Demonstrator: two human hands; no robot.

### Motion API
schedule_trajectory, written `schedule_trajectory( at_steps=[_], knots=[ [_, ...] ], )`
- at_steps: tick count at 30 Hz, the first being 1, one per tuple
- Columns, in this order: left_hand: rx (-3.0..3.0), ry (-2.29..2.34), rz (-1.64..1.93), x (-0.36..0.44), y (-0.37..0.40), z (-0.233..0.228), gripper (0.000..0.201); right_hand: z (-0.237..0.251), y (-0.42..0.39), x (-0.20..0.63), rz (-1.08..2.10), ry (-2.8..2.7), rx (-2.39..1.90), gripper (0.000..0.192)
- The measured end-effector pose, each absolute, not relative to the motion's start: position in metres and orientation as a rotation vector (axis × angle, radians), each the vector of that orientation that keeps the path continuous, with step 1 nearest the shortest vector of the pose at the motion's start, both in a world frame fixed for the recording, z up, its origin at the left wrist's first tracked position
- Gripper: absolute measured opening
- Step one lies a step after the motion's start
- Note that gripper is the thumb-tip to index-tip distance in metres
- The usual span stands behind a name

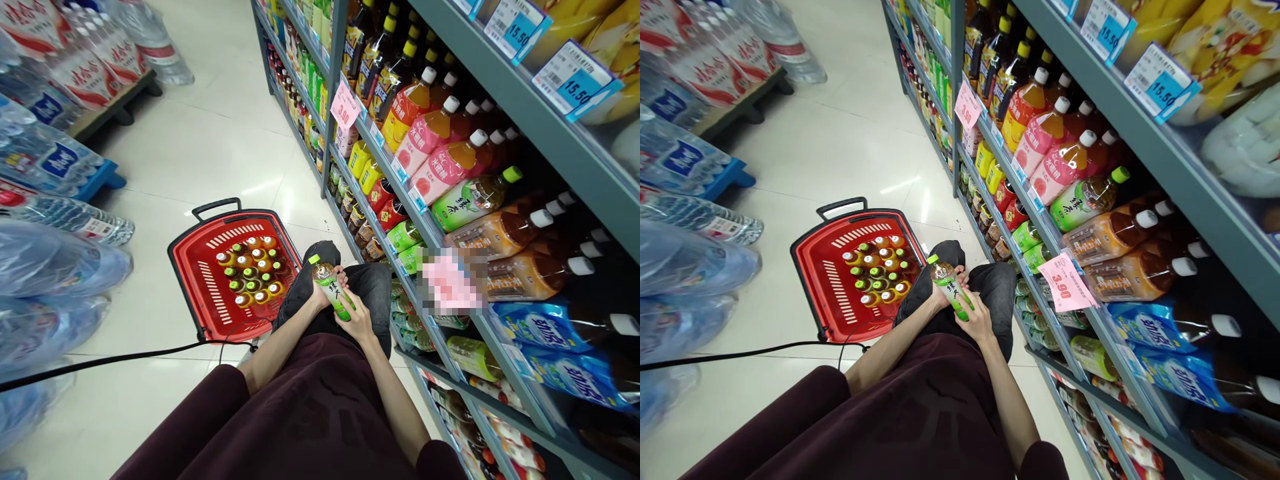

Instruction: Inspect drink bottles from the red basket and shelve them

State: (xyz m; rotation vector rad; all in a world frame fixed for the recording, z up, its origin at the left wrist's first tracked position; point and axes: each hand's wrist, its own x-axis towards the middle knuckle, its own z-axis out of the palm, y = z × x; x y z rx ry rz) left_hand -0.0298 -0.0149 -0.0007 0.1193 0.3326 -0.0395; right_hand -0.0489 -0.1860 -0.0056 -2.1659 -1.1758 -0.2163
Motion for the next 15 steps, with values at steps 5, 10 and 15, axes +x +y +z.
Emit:
schedule_trajectory(
  at_steps=[5,10,15],
  knots=[
    [0.154,0.323,-0.069,-0.030,-0.013,-0.004,0.052,-0.011,-0.189,-0.049,-0.241,-1.245,-2.213,0.057],
    [0.109,0.297,-0.131,-0.032,-0.011,-0.012,0.053,-0.017,-0.193,-0.050,-0.285,-1.383,-2.240,0.066],
    [0.108,0.292,-0.151,-0.033,-0.009,-0.010,0.065,-0.014,-0.194,-0.054,-0.166,-1.451,-2.301,0.063]
  ],
)
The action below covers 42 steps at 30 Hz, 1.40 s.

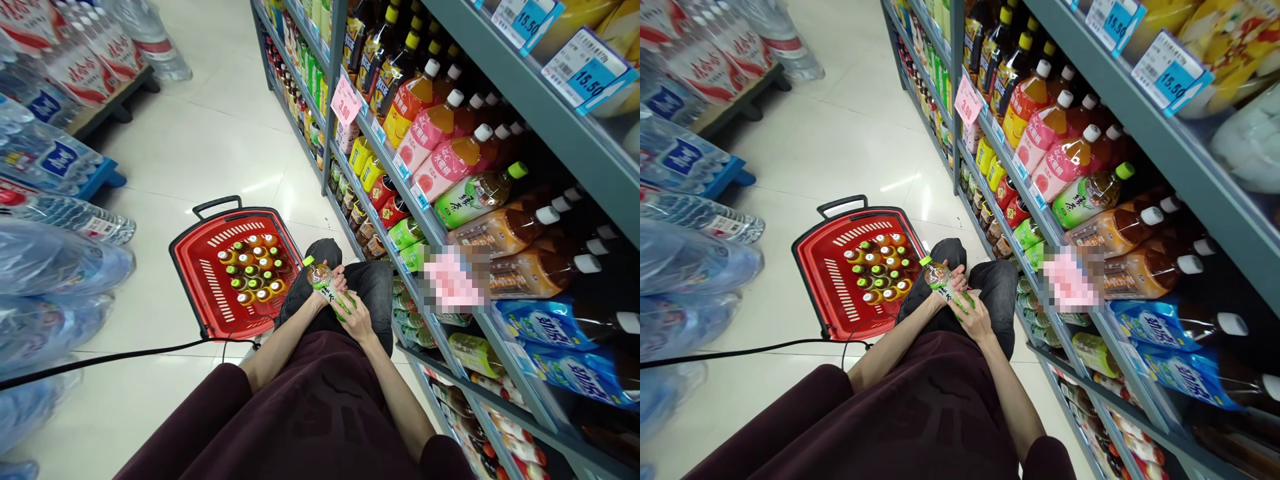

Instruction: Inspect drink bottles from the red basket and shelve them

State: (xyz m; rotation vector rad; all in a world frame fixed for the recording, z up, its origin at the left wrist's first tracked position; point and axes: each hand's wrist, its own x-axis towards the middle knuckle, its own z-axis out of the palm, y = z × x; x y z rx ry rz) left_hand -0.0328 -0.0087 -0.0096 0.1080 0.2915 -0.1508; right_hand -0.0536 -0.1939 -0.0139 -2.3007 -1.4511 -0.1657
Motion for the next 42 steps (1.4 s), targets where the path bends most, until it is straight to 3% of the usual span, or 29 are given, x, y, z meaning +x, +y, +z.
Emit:
schedule_trajectory(
  at_steps=[12,22,26,35,42],
  knots=[
    [0.117,0.293,-0.189,-0.037,-0.002,0.008,0.062,0.019,-0.184,-0.060,-0.207,-1.485,-2.336,0.050],
    [0.225,0.400,0.112,-0.050,-0.016,0.071,0.049,0.194,-0.194,-0.035,-0.330,-1.879,-2.150,0.043],
    [0.239,0.305,0.184,-0.055,-0.022,0.097,0.051,0.236,-0.199,-0.035,-0.419,-1.963,-2.092,0.041],
    [0.305,0.278,0.468,-0.068,-0.035,0.179,0.050,0.280,-0.203,-0.040,-0.471,-2.012,-1.979,0.038],
    [0.379,0.236,0.489,-0.081,-0.038,0.223,0.048,0.293,-0.206,-0.047,-0.381,-1.940,-1.987,0.041]
  ],
)
